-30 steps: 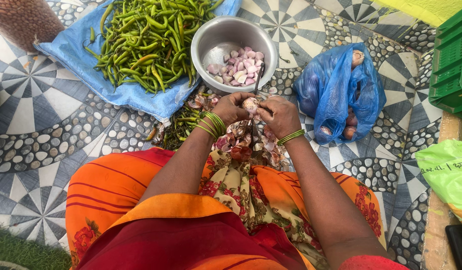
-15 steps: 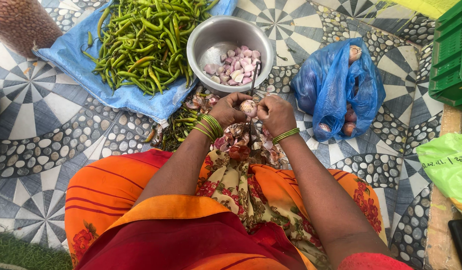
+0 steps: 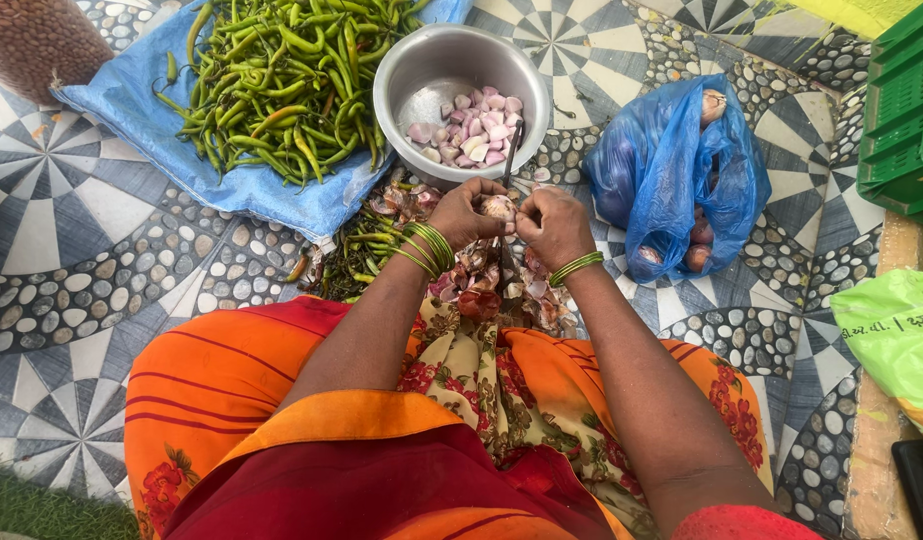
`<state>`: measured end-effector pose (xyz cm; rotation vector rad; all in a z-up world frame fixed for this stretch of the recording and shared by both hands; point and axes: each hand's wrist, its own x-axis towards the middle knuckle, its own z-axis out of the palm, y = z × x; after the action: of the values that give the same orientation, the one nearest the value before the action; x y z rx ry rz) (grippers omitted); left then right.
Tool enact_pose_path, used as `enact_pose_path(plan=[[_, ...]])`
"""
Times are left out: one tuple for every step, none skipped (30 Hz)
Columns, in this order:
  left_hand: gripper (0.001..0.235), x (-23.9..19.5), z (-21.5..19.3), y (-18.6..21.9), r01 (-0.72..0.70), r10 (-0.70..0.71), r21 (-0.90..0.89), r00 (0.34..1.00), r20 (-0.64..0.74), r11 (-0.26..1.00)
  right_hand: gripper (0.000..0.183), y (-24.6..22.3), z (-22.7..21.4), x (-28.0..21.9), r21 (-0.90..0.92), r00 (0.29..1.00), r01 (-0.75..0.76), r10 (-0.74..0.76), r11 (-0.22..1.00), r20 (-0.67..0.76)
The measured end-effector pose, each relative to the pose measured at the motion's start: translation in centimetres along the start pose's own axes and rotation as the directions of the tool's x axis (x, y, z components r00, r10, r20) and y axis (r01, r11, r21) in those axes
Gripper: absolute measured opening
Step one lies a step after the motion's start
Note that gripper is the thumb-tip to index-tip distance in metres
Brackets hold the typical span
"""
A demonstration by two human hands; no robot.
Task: The person sits on the floor and peels small red onions using a knife. Peeled onions are placed into a metal bowl, while the skins are discarded onto the floor.
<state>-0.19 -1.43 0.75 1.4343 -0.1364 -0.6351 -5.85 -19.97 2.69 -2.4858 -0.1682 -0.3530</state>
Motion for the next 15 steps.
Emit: enact_pose_path(plan=[[0.058,0.0,0.0,0.1,0.003,-0.003,0.01,1.0,0.007,1.0,0.013,0.4,0.3,0.0,0.004,1.0,-0.011,0.011,1.0,-0.005],[0.058,-0.1,-0.2,0.1,0.008,-0.008,0.022,1.0,0.014,1.0,0.013,0.8,0.7,0.0,0.059,0.995,-0.098,0.098,0.993,0.007],[0.059,-0.2,-0.4,0.1,0.012,-0.012,0.033,1.0,0.021,0.999,0.012,1.4,1.1,0.0,0.113,0.983,-0.184,0.183,0.976,0.025],[0.057,-0.2,-0.6,0.2,0.02,-0.017,-0.036,0.997,0.07,0.999,0.012,2.1,1.4,0.0,0.164,0.963,-0.27,0.266,0.949,0.044],[0.056,-0.3,-0.8,0.2,0.032,-0.019,-0.104,0.993,0.119,0.994,0.012,2.9,1.6,0.1,0.142,0.962,-0.273,0.272,0.951,0.026],[0.054,-0.4,-1.1,0.2,0.047,-0.018,-0.169,0.986,0.167,0.985,0.012,3.6,1.9,0.2,0.122,0.961,-0.276,0.277,0.953,0.007],[0.053,-0.6,-1.4,0.2,0.068,-0.019,-0.232,0.978,0.208,0.97,0.012,4.3,2.0,0.3,0.103,0.96,-0.279,0.281,0.955,-0.012],[0.052,-0.7,-1.6,0.2,0.094,-0.018,-0.294,0.968,0.25,0.951,0.012,4.9,2.0,0.4,0.033,0.96,-0.28,0.28,0.959,0.005],[0.051,-0.8,-1.8,0.3,0.121,-0.015,-0.353,0.957,0.291,0.928,0.012,5.3,2.0,0.5,-0.036,0.96,-0.279,0.28,0.96,0.022],[0.052,-0.9,-1.9,0.3,0.113,0.008,-0.393,0.956,0.294,0.913,0.013,5.5,1.8,0.5,-0.108,0.959,-0.274,0.28,0.956,0.039],[0.052,-0.9,-1.9,0.3,0.105,0.03,-0.432,0.955,0.295,0.896,0.015,5.4,1.5,0.6,-0.162,0.966,-0.25,0.258,0.955,0.033],[0.053,-0.8,-1.9,0.3,0.099,0.052,-0.472,0.954,0.296,0.876,0.02,5.1,1.1,0.5,-0.217,0.971,-0.224,0.236,0.95,0.031],[0.054,-0.7,-1.9,0.4,0.091,0.051,-0.479,0.96,0.275,0.873,0.027,4.5,0.6,0.5,-0.271,0.976,-0.198,0.214,0.942,0.03],[0.054,-0.7,-1.8,0.3,0.084,0.049,-0.488,0.966,0.253,0.869,0.024,3.7,0.2,0.4,-0.205,0.982,-0.182,0.19,0.962,0.019],[0.055,-0.6,-1.7,0.3,0.077,0.046,-0.496,0.972,0.232,0.865,0.022,2.7,-0.4,0.3,-0.138,0.986,-0.164,0.167,0.977,0.006]])
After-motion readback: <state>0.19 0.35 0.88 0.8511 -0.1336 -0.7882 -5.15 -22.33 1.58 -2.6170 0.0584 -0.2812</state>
